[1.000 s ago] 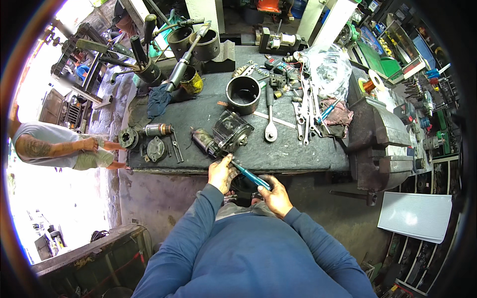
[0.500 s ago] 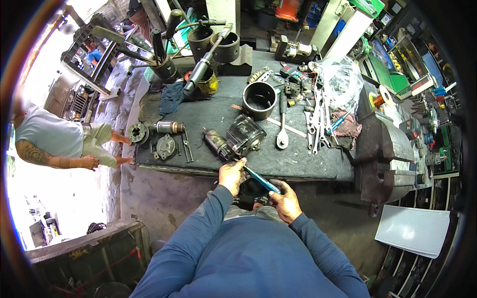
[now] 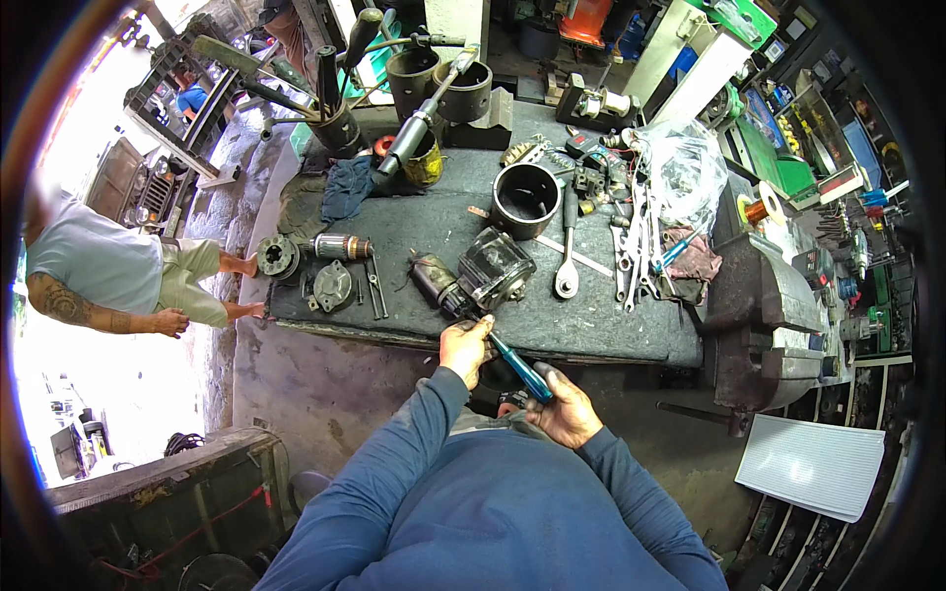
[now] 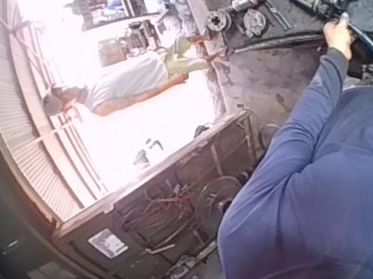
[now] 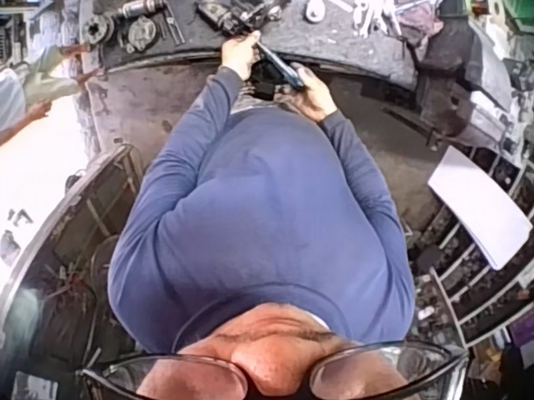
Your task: The person uses a wrench to loosen a bolt on a mechanical assembly, then removes the bolt and separates the housing into two halves. The person then uses a screwdriver to pry out internal components and places the disassembled parts on the workbench.
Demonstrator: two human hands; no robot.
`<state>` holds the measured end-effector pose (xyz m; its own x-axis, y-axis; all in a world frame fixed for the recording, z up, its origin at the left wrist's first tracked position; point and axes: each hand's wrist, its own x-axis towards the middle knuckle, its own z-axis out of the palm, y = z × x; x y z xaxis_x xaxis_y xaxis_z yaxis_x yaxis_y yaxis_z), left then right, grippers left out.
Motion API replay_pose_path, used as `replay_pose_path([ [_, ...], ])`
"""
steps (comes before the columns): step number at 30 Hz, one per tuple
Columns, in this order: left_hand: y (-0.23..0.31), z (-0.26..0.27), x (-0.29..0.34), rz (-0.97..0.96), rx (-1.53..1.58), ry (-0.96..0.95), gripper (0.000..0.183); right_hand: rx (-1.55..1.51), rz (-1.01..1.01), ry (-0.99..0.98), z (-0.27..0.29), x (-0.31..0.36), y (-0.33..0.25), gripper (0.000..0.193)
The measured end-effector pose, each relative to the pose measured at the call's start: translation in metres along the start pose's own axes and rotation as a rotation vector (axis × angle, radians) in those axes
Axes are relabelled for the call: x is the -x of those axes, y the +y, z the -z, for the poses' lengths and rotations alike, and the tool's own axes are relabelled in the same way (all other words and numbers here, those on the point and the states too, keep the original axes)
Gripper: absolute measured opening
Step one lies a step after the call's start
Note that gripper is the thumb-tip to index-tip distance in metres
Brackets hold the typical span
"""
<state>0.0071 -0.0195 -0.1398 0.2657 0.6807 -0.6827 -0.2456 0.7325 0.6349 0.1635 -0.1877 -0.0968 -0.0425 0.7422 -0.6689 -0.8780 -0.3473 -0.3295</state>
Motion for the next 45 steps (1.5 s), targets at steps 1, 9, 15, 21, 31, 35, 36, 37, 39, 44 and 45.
replay_pose_path([
  [1, 0.0, 0.001, 0.0, -0.011, 0.006, -0.027, 0.01, -0.07, -0.158, -0.006, 0.001, 0.0, -0.003, 0.039],
  [9, 0.006, -0.001, 0.015, 0.152, -0.04, -0.066, 0.021, 0.221, 0.092, 0.157, -0.011, -0.004, 0.001, 0.033],
  [15, -0.008, -0.003, 0.018, 0.013, -0.101, -0.101, 0.015, 0.022, -0.229, 0.031, 0.004, 0.002, -0.01, 0.031],
  [21, -0.003, 0.003, 0.014, 0.118, 0.039, -0.092, 0.011, 0.192, 0.017, 0.116, 0.016, -0.007, 0.001, 0.038],
  [31, -0.011, 0.009, 0.004, -0.018, 0.183, -0.058, 0.008, 0.222, -0.101, 0.142, -0.002, -0.005, -0.013, 0.022],
  [35, -0.004, 0.008, 0.001, -0.19, 0.286, 0.142, 0.014, 0.209, 0.117, 0.177, 0.013, -0.008, -0.011, 0.026],
  [36, -0.003, 0.007, 0.001, -0.166, 0.293, 0.135, 0.015, 0.196, 0.144, 0.17, 0.019, -0.005, -0.014, 0.026],
  [37, -0.002, 0.006, 0.001, -0.168, 0.297, 0.114, 0.016, 0.205, 0.146, 0.171, 0.027, -0.001, -0.02, 0.025],
  [39, -0.002, 0.004, 0.001, -0.15, 0.313, 0.126, 0.017, 0.213, 0.139, 0.116, 0.043, 0.011, -0.034, 0.025],
  [44, -0.007, -0.003, -0.008, -0.228, 0.132, 0.209, 0.02, 0.08, 0.318, 0.181, 0.081, 0.043, -0.066, 0.024],
  [45, -0.008, -0.005, -0.009, -0.268, 0.093, 0.226, 0.021, 0.037, 0.354, 0.212, 0.084, 0.045, -0.072, 0.025],
])
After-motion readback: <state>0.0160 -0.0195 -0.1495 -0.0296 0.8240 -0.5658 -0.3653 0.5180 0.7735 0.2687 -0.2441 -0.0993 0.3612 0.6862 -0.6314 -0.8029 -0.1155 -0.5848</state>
